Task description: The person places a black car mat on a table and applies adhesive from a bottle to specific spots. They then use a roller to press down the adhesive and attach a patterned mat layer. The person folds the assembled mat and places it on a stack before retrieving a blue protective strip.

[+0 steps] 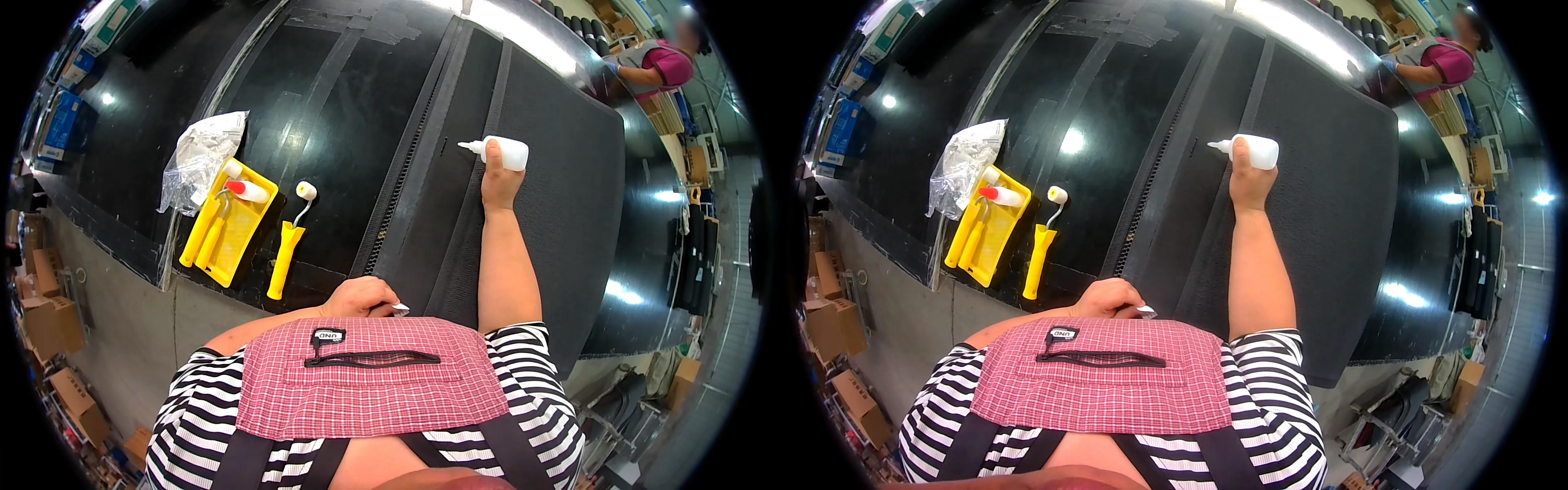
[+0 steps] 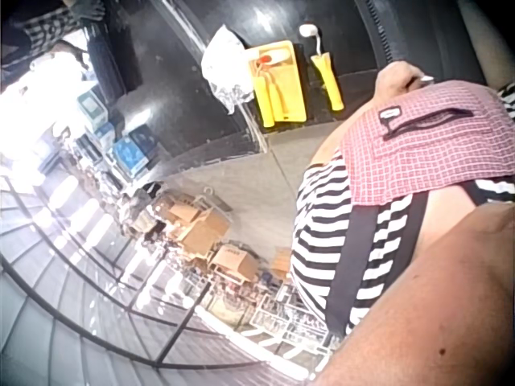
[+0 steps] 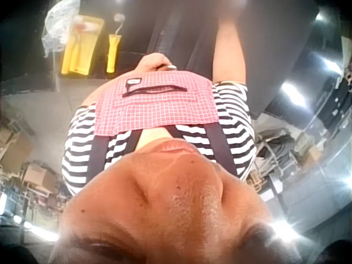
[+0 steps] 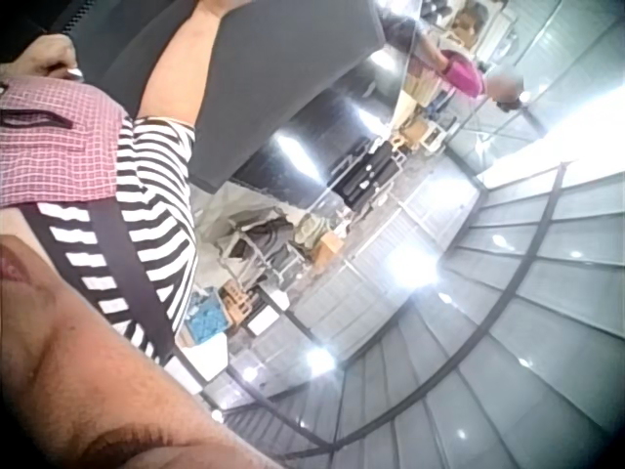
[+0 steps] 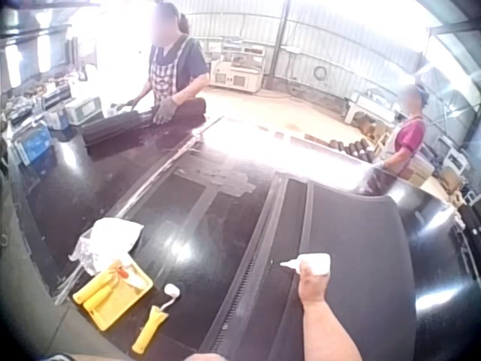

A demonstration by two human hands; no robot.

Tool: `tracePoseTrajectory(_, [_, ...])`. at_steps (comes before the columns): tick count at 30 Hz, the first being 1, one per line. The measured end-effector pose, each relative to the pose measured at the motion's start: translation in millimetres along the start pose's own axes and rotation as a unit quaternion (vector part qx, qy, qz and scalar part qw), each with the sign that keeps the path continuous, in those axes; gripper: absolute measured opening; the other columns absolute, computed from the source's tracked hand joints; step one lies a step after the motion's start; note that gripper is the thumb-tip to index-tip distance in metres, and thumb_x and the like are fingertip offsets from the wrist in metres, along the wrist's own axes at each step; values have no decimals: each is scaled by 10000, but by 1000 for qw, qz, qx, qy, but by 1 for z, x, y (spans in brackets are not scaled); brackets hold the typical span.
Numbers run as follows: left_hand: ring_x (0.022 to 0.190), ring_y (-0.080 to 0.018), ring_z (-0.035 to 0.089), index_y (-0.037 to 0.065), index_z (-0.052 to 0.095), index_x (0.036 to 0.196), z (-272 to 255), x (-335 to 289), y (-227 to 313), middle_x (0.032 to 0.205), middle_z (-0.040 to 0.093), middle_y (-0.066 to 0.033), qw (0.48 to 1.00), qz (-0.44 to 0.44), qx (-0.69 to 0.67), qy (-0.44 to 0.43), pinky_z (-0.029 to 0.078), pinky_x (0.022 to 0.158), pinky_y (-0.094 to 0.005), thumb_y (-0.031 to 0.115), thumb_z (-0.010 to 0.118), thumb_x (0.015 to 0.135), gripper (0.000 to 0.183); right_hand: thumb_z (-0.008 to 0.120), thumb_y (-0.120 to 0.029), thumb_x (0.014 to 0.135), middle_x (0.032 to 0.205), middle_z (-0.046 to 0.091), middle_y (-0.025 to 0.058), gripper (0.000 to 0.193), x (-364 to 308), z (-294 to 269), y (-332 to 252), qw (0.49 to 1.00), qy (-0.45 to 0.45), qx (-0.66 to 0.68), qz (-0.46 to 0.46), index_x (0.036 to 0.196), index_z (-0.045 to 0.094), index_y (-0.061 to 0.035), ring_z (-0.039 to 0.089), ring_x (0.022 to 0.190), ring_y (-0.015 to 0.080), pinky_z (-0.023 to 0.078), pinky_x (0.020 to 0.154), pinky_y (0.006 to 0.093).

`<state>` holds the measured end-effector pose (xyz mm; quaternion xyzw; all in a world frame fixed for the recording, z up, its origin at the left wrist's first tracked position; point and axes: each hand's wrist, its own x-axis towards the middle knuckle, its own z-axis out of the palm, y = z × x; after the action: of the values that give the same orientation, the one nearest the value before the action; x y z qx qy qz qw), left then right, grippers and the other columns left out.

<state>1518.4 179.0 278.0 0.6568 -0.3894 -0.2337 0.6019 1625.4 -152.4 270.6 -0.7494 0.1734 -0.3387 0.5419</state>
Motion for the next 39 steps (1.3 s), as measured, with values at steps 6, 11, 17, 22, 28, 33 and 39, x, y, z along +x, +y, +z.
tracePoseTrajectory(6, [764,-219,652,53,692,920,1,0,1,848,685,-86,1000,1,10,7,543,679,-323,25,734,863,77,707,-351,913,913,748,109,355,5,1,2,999,-6,-43,27,958,722,1,716,869,237,536,801,368])
tracePoseTrajectory(11, [768,-220,650,55,694,923,0,0,2,849,684,-86,1000,1,-2,9,541,678,-330,26,730,870,70,701,-372,913,902,752,106,364,5,3,1,998,-4,-59,18,952,731,-12,722,857,247,538,797,372])
tracePoseTrajectory(17, [771,-219,647,58,693,925,2,-2,1,852,681,-87,1000,-10,-7,4,541,678,-332,27,732,869,75,696,-392,915,867,756,109,375,5,4,4,995,-9,-97,21,935,743,-20,732,836,266,543,786,386])
tracePoseTrajectory(22, [769,-219,646,60,688,916,1,1,3,853,680,-87,1000,-11,-7,-3,541,676,-333,29,733,871,71,703,-387,908,857,757,118,377,4,0,5,993,-26,-118,3,919,743,-13,738,825,270,548,775,391])
tracePoseTrajectory(28, [774,-224,655,58,688,916,1,0,1,854,686,-89,1000,4,-3,7,545,681,-331,21,737,866,79,707,-362,900,838,753,118,343,-8,-5,0,993,-54,-102,6,913,741,-21,735,801,266,550,747,383])
tracePoseTrajectory(33, [782,-226,660,54,694,928,1,0,0,862,692,-87,1000,2,2,1,548,689,-328,26,743,869,82,700,-359,908,805,742,105,355,-12,-8,0,994,-65,-88,0,903,734,-6,724,770,255,545,719,373])
tracePoseTrajectory(39, [781,-222,657,58,689,922,2,0,-1,860,689,-82,1000,4,-7,0,544,681,-330,39,748,873,79,704,-366,913,801,741,89,357,-14,-3,-12,998,-49,-48,0,904,737,-11,717,759,223,538,710,360])
